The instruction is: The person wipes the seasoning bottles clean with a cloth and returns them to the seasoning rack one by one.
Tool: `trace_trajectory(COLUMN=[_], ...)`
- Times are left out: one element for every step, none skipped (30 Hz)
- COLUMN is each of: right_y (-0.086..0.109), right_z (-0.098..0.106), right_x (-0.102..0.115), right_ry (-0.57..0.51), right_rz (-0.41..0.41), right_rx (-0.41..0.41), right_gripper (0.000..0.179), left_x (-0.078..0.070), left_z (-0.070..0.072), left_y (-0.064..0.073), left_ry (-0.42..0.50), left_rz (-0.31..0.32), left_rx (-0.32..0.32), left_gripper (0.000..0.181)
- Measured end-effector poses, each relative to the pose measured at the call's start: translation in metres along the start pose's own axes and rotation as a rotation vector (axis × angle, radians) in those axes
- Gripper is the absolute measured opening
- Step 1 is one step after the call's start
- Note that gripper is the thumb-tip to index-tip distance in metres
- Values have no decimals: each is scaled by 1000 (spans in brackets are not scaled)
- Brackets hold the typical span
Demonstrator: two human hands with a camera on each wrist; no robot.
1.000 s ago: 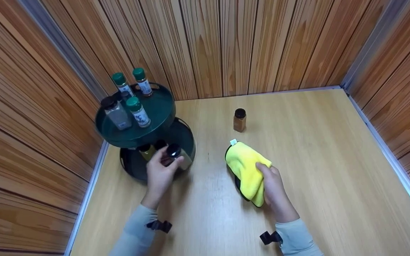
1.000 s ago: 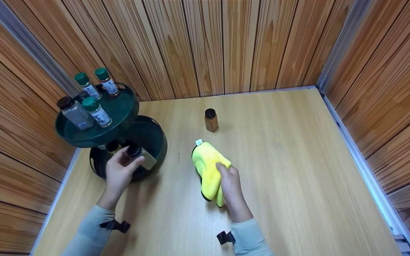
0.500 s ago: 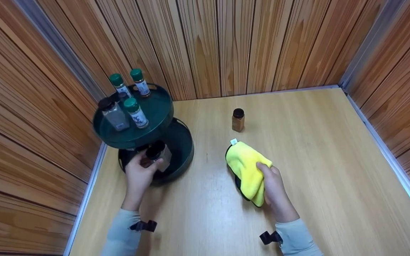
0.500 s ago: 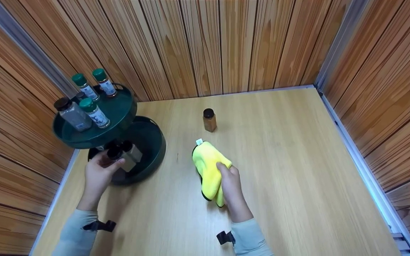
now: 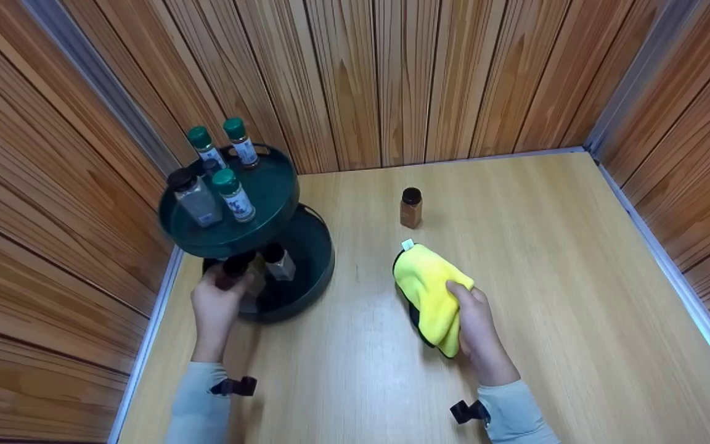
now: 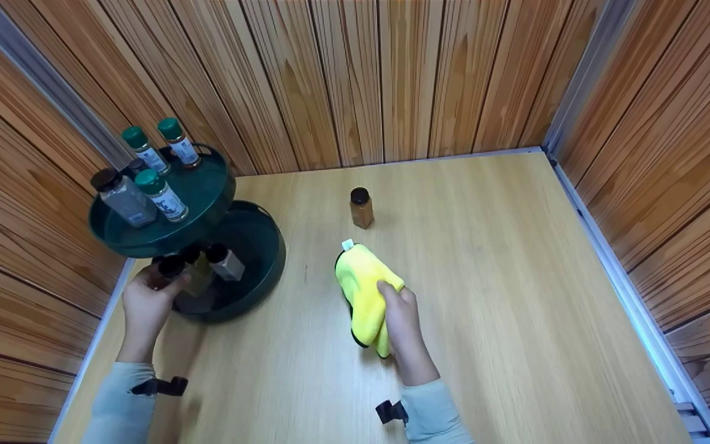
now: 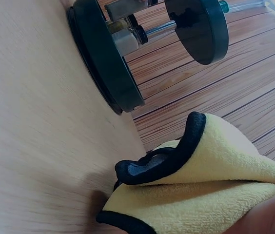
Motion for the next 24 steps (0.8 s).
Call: trace_trajectory(right_y=[0, 0, 0, 0, 0, 0, 0, 0, 0, 0, 1, 1, 1, 2, 2, 2, 2, 2, 2, 2, 2, 2, 2, 2], right_z=[0, 0, 0, 0, 0, 1, 1, 1, 2, 2, 2, 3, 3, 3, 2, 2, 3, 3, 3, 3, 3, 3, 3, 3], right_x=[0, 0, 0, 0, -1, -1, -1, -1, -1, -1, -1, -1, -1, -1, -2, -2, -2, -3, -3, -3, -4, -4, -4, -4], right_ry=[2, 2, 2, 2, 1, 0, 0, -2, -4, -7, -10, -12, -14, -17, -18, -18, -17, -15, -14, -13, -14, -15, -16, -16], right_rz=[0, -1, -2, -3, -4, -6, -7, -9, -10, -10, -10, -9, -8, -6, -4, -4, -3, -3, -2, -1, -1, -1, 1, 1], right_rx=[0, 1, 2, 3, 4, 5, 5, 5, 4, 4, 4, 4, 4, 3, 3, 2, 1, 0, 4, 8, 12, 17, 21, 26], right_gripper=[28, 29, 29, 30, 30, 30, 30, 31, 31, 31, 31, 31, 31, 31, 31, 31, 31, 31, 30, 30, 29, 29, 29, 29], left_x=[1, 3, 5, 7, 8, 10, 13, 15, 17, 20, 22, 25, 27, 29, 30, 32, 33, 35, 35, 36, 36, 37, 37, 38], left_z=[1, 1, 2, 2, 2, 1, 1, 0, -1, -2, -3, -4, -6, -7, -8, -9, -10, -10, -11, -11, -11, -11, -11, -10], left_y=[-1, -2, -4, -5, -6, -7, -9, -10, -12, -13, -15, -16, -18, -19, -21, -22, -22, -23, -23, -23, -23, -23, -23, -22], left_ry=[-6, -10, -14, -19, -20, -25, -27, -29, -26, -27, -26, -28, -30, -33, -34, -41, -47, -51, -57, -67, -73, -80, -88, -97], left_rz=[-2, -1, 1, 4, 6, 7, 11, 15, 21, 27, 32, 39, 42, 43, 44, 45, 43, 44, 39, 34, 32, 28, 24, 22], left_rx=[-9, -12, -16, -18, -22, -24, -23, -20, -14, -8, -1, 8, 13, 18, 23, 28, 29, 34, 29, 22, 17, 10, -3, -11], left_gripper=[41, 40, 40, 39, 39, 38, 38, 38, 39, 39, 40, 41, 42, 43, 44, 44, 44, 44, 43, 42, 41, 40, 39, 38])
Point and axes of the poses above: each hand's wrist, its own y-axis away from the middle knuckle, its own z-axis out of the back of the hand, x = y × z, the point moved 6 cm from there along -y, towards the middle knuckle, and after that the axes turned 15 degrees about -y, right-handed, at the moved point
